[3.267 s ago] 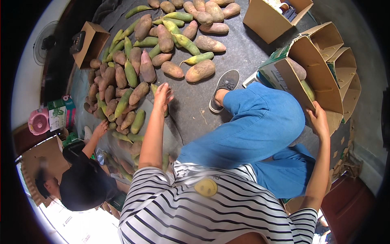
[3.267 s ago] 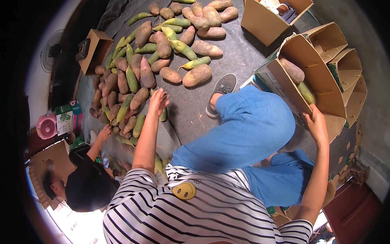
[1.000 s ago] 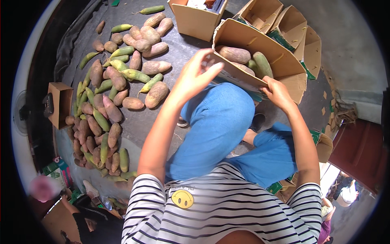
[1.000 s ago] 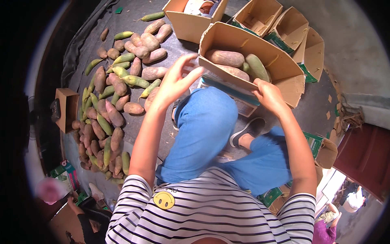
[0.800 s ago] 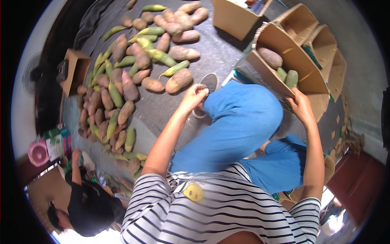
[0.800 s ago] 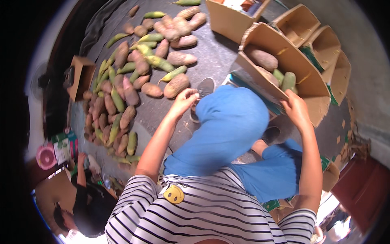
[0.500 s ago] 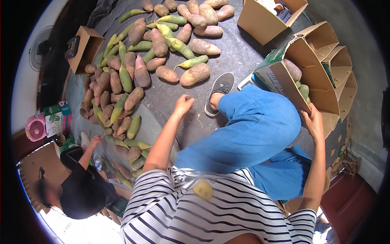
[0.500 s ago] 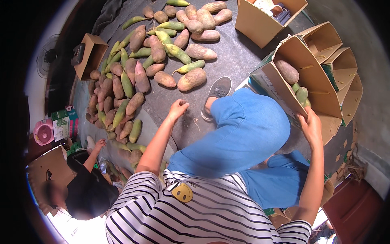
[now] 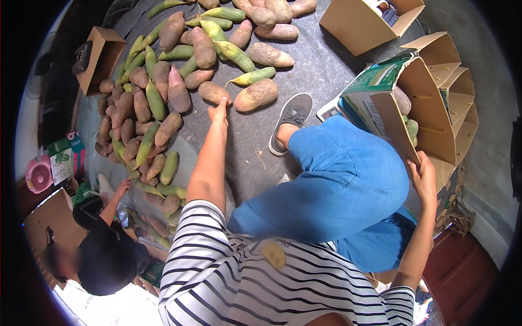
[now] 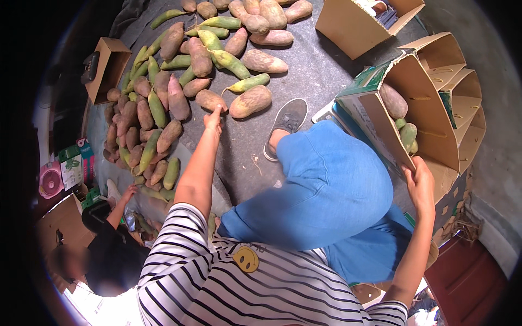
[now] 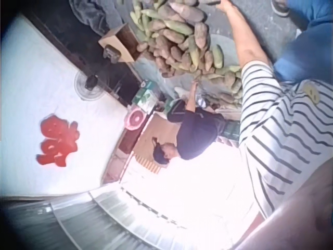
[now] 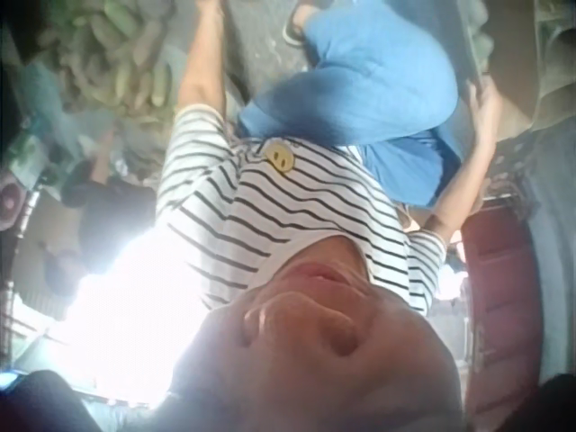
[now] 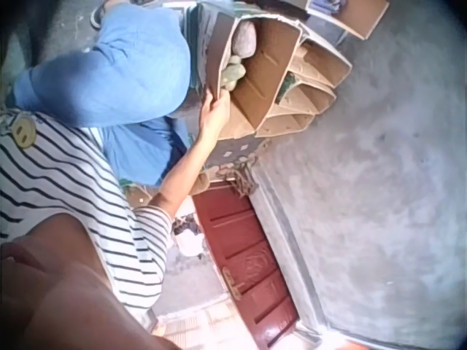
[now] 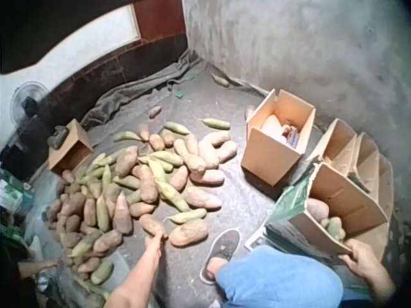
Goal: The person packs root vegetables by hand from the floor into cardboard boxes resting on a digital scale.
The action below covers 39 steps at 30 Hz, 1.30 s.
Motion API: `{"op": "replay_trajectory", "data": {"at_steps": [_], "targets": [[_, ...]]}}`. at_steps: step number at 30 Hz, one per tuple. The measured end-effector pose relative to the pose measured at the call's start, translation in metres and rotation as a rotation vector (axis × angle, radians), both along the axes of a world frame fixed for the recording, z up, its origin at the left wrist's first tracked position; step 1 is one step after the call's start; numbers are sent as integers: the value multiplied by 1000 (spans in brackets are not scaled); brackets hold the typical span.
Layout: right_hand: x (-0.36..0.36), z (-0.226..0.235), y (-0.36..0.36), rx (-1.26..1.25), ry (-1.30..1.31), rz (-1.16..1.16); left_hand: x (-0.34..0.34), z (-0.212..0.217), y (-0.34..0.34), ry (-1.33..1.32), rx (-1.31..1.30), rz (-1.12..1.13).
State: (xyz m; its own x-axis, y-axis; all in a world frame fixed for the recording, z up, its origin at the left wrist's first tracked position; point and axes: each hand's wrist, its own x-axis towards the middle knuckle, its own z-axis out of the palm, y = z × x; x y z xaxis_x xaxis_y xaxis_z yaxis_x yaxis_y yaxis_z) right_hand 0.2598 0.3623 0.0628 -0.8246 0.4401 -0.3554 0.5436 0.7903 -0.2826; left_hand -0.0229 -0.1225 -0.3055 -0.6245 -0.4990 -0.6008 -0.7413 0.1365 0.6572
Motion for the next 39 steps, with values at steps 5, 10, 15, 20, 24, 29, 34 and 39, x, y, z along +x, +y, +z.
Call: {"op": "replay_trajectory", "data": {"at_steps": [5, 10, 15, 20, 24, 29, 34, 39], "targets": [[-4, 3, -1, 41, -16, 71, -24, 4, 11, 81, 178, 147], [-1, 3, 4, -4, -59, 1, -37, 1, 7, 12, 367, 150], [3, 6, 10, -17, 10, 49, -7, 51, -2, -146, 547, 95], [8, 6, 11, 2, 58, 80, 56, 173, 52, 24, 610, -315], [14, 2, 12, 49, 86, 119, 73, 284, 143, 367, 745, -741], [19, -9, 8, 124, 172, 102, 78, 387, 274, 665, 742, -1262], [23, -16, 10, 118, 53, 103, 106, 409, 386, 814, 595, -1760], [26, -18, 11, 110, 254, 79, 118, 415, 363, 802, 549, -1792]]}}
